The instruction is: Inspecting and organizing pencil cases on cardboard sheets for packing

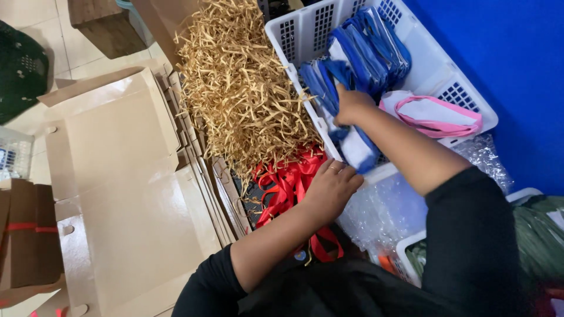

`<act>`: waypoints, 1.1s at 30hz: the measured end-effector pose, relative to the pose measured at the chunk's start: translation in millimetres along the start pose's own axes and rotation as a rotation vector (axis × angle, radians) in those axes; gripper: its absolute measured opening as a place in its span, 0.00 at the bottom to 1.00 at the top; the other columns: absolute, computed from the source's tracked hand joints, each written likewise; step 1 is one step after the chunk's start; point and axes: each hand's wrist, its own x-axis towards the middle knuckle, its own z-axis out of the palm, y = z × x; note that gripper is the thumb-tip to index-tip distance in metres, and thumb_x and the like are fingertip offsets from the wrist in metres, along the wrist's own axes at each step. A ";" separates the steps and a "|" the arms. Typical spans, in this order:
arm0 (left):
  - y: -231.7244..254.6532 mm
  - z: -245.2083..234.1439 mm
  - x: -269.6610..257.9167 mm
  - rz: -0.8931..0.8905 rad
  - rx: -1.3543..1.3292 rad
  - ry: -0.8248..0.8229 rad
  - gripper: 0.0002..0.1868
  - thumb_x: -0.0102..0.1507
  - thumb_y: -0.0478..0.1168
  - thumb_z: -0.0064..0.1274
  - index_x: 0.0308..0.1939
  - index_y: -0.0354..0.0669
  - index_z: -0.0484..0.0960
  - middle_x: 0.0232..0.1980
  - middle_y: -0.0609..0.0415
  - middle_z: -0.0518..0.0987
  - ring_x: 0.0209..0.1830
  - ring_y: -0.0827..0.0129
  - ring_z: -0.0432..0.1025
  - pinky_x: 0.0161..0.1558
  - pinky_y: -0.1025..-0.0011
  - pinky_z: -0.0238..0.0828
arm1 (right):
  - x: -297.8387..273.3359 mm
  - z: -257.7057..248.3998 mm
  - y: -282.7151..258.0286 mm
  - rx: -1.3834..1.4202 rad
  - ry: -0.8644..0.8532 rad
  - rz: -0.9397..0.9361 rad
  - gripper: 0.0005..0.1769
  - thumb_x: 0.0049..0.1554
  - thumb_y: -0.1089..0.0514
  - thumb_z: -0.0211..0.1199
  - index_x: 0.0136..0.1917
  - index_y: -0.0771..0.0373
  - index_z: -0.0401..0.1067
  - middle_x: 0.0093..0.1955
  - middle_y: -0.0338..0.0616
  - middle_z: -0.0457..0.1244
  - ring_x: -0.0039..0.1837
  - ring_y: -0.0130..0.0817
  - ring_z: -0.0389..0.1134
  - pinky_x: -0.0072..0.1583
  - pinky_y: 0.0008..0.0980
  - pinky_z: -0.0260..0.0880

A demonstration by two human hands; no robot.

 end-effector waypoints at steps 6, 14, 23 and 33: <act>-1.9 -19.1 14.4 0.037 -0.158 -0.034 0.19 0.53 0.57 0.61 0.38 0.51 0.77 0.37 0.53 0.75 0.44 0.55 0.69 0.58 0.51 0.68 | -15.1 22.2 47.8 -0.149 -0.389 -0.183 0.70 0.35 0.21 0.78 0.80 0.45 0.50 0.68 0.66 0.65 0.70 0.58 0.67 0.69 0.53 0.67; -3.1 -22.6 7.7 -0.016 -0.293 -0.073 0.13 0.61 0.52 0.55 0.44 0.52 0.80 0.44 0.54 0.77 0.48 0.53 0.71 0.36 0.61 0.75 | -0.4 -125.2 52.8 0.361 -0.030 0.004 0.51 0.50 0.30 0.69 0.77 0.58 0.59 0.73 0.71 0.57 0.71 0.64 0.61 0.70 0.56 0.61; -9.6 -39.0 21.8 0.043 -0.309 -0.130 0.11 0.63 0.48 0.55 0.43 0.47 0.78 0.42 0.52 0.76 0.44 0.55 0.70 0.43 0.64 0.68 | 83.2 -54.5 80.6 0.503 0.085 0.447 0.79 0.35 0.23 0.76 0.81 0.58 0.35 0.81 0.59 0.37 0.81 0.56 0.37 0.78 0.56 0.46; -14.5 -11.9 16.2 0.041 -0.326 0.034 0.03 0.64 0.43 0.53 0.35 0.55 0.79 0.33 0.60 0.75 0.41 0.61 0.72 0.49 0.69 0.65 | 127.0 0.2 47.4 -0.146 -0.071 -0.164 0.49 0.33 0.39 0.78 0.67 0.56 0.76 0.60 0.55 0.70 0.64 0.56 0.70 0.62 0.57 0.72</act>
